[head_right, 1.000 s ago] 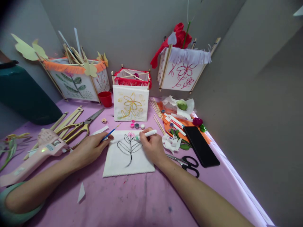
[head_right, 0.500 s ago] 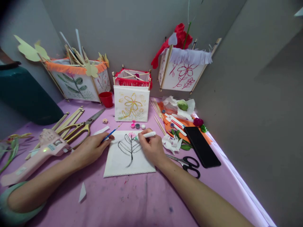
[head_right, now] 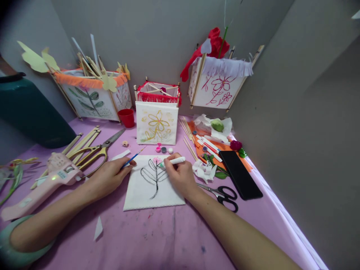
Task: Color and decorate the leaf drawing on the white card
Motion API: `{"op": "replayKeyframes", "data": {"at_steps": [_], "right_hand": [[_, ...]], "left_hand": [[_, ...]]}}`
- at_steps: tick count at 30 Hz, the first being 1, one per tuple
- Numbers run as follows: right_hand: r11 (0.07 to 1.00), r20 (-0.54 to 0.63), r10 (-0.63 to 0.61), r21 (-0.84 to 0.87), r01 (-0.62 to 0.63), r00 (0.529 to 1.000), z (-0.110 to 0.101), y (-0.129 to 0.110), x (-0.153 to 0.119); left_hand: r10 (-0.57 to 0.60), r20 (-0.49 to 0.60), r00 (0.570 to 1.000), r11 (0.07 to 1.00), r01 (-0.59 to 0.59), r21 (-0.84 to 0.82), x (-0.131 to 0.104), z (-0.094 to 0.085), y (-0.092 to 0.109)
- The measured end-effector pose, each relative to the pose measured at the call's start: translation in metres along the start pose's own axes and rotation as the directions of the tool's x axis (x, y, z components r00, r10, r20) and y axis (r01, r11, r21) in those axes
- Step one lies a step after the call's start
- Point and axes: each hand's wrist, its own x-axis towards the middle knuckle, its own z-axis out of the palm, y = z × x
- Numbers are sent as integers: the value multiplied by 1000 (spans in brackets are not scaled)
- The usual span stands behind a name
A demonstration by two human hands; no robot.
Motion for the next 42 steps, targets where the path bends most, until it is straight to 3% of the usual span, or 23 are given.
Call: {"op": "replayKeyframes", "data": {"at_steps": [6, 14, 20, 33, 39, 42], "right_hand": [[999, -4, -27, -32, 27, 1000, -2, -2, 0], [999, -160, 35, 38, -29, 987, -5, 3, 3], [999, -302, 52, 15, -50, 952, -15, 2, 5], [999, -288, 38, 22, -33, 957, -16, 6, 3], [988, -263, 126, 125, -96, 957, -16, 5, 1], [975, -236, 198, 150, -165, 951, -16, 1, 0]], "left_hand": [[-13, -2, 1000, 1000, 13, 2, 1, 1, 0], [-4, 0, 1000, 1000, 4, -6, 0, 0, 0], [-29, 4, 1000, 1000, 29, 4, 2, 0, 0], [-27, -1, 1000, 999, 27, -24, 3, 0, -2], [19, -31, 999, 998, -20, -53, -1, 3, -1], [45, -54, 998, 999, -44, 20, -3, 6, -2]]}}
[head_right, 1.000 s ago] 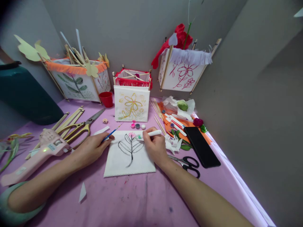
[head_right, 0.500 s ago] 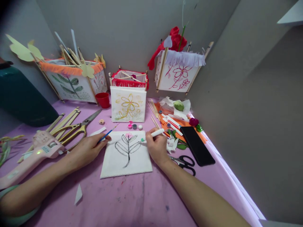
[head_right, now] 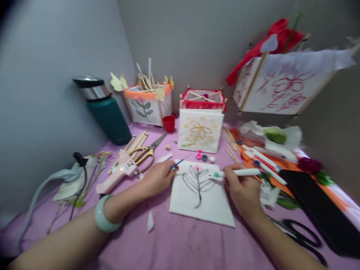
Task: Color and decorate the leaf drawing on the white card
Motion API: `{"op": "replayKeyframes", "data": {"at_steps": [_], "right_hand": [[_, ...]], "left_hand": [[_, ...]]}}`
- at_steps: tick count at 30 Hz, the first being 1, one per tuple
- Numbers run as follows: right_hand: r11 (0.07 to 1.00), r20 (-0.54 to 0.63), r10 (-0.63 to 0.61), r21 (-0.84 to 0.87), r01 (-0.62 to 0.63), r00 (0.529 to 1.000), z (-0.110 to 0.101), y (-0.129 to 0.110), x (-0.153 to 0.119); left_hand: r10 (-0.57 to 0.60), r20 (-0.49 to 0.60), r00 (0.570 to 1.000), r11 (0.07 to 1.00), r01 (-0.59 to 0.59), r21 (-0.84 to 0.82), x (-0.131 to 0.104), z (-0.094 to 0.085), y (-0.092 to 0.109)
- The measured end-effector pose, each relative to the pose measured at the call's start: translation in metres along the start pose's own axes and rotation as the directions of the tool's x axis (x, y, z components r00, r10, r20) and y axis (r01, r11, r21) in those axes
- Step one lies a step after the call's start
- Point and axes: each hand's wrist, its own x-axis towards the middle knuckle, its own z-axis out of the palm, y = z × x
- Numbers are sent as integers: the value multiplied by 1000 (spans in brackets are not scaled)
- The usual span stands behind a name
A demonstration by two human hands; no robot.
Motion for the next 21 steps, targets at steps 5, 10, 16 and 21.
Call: {"op": "replayKeyframes", "data": {"at_steps": [5, 10, 16, 21], "right_hand": [[998, 48, 48, 25, -49, 998, 1, -4, -1], [997, 0, -33, 69, 33, 999, 3, 1, 0], [975, -15, -214, -64, 212, 977, -2, 9, 4], [979, -11, -191, -79, 189, 982, -2, 9, 2]], "left_hand": [[6, -20, 1000, 999, -5, 45, 0, 2, -3], [0, -16, 1000, 998, -1, -62, 4, 1, -7], [-63, 57, 996, 995, 67, -77, 10, -2, -7], [-70, 70, 995, 996, 74, -47, 9, -4, -1]]}}
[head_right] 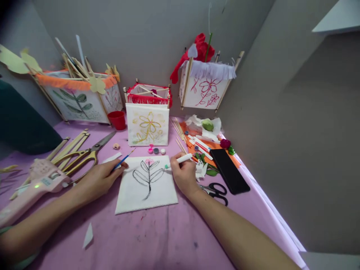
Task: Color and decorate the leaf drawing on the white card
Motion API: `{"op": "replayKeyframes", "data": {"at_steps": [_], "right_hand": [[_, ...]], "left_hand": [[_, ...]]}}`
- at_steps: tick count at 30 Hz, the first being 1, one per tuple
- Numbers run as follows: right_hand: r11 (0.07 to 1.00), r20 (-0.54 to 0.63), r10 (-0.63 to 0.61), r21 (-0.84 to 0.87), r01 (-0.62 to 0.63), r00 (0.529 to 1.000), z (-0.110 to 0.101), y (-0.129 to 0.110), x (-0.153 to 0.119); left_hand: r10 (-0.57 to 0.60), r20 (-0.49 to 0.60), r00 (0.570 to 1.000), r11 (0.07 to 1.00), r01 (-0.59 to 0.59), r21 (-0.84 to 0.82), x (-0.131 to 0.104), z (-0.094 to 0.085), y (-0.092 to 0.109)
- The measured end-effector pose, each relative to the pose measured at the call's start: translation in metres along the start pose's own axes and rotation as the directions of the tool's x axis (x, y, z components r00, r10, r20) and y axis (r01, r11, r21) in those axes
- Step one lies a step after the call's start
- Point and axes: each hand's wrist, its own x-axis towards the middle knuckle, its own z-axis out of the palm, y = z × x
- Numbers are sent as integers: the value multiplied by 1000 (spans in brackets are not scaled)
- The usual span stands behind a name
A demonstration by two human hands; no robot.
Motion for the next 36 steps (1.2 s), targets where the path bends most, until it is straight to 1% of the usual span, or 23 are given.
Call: {"op": "replayKeyframes", "data": {"at_steps": [4, 10, 17, 23, 27, 33, 36], "right_hand": [[1000, 28, 4, -10, -3, 1000, 1, 0, 1], [998, 20, -11, -57, 12, 1000, 1, 1, 2], [996, 55, -3, -94, 8, 998, 2, 2, 3], [987, 8, -27, -158, 28, 1000, 0, 3, 4], [989, -8, -33, -143, 31, 999, 1, 2, 4], [993, 57, -30, -113, 37, 998, 1, 0, 3], [989, 44, -45, -136, 51, 998, 0, 0, 3]], "left_hand": [[-15, 1, 1000, 1000, 15, 27, 0, 0, 1], [-33, 9, 999, 998, 32, 61, -1, 0, 1], [15, -4, 1000, 999, -15, 48, 1, 3, -3], [-1, 1, 1000, 999, 1, 50, 2, 2, -1], [-12, 3, 1000, 999, 12, 46, 0, 1, 0], [4, 11, 1000, 999, -5, 49, 0, 0, 0], [-2, 7, 1000, 999, 2, 40, 0, 0, 0]]}}
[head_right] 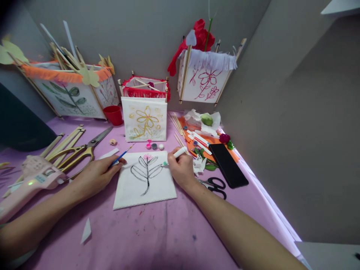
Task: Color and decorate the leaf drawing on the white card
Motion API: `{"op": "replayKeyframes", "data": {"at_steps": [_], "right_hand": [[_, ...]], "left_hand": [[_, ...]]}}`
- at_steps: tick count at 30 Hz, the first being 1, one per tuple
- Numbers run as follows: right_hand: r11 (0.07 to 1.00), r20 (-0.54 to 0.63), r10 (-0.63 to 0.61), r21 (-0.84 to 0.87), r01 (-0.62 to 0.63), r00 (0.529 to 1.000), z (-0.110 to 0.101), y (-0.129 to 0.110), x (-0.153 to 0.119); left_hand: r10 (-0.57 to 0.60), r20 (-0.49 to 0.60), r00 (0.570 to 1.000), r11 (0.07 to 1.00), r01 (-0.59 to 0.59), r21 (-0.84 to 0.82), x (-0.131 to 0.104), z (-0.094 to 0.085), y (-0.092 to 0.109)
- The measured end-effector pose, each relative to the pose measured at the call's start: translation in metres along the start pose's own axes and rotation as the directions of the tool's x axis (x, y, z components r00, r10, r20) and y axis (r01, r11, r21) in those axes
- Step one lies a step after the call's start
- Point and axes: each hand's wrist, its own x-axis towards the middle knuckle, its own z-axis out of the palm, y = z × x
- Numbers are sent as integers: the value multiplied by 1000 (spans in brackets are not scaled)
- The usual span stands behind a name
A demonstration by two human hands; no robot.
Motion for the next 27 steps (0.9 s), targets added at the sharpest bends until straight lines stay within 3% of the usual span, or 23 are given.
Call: {"op": "replayKeyframes", "data": {"at_steps": [5, 15, 21, 27], "right_hand": [[999, -28, -7, 34, 8, 1000, 0, 0, -1], [995, 70, 46, 86, -52, 996, 2, 0, -1], [1000, -7, -15, 6, 15, 1000, 0, 2, -2], [997, 19, 32, 73, -33, 999, 2, 1, -3]], "left_hand": [[-8, 4, 1000, 1000, 8, -7, 0, 0, 2], [-14, -6, 1000, 1000, 14, 4, 0, 0, 1], [-18, -5, 1000, 1000, 18, -11, -1, -1, 2], [-22, -3, 1000, 1000, 22, 12, 0, -1, 2]]}}
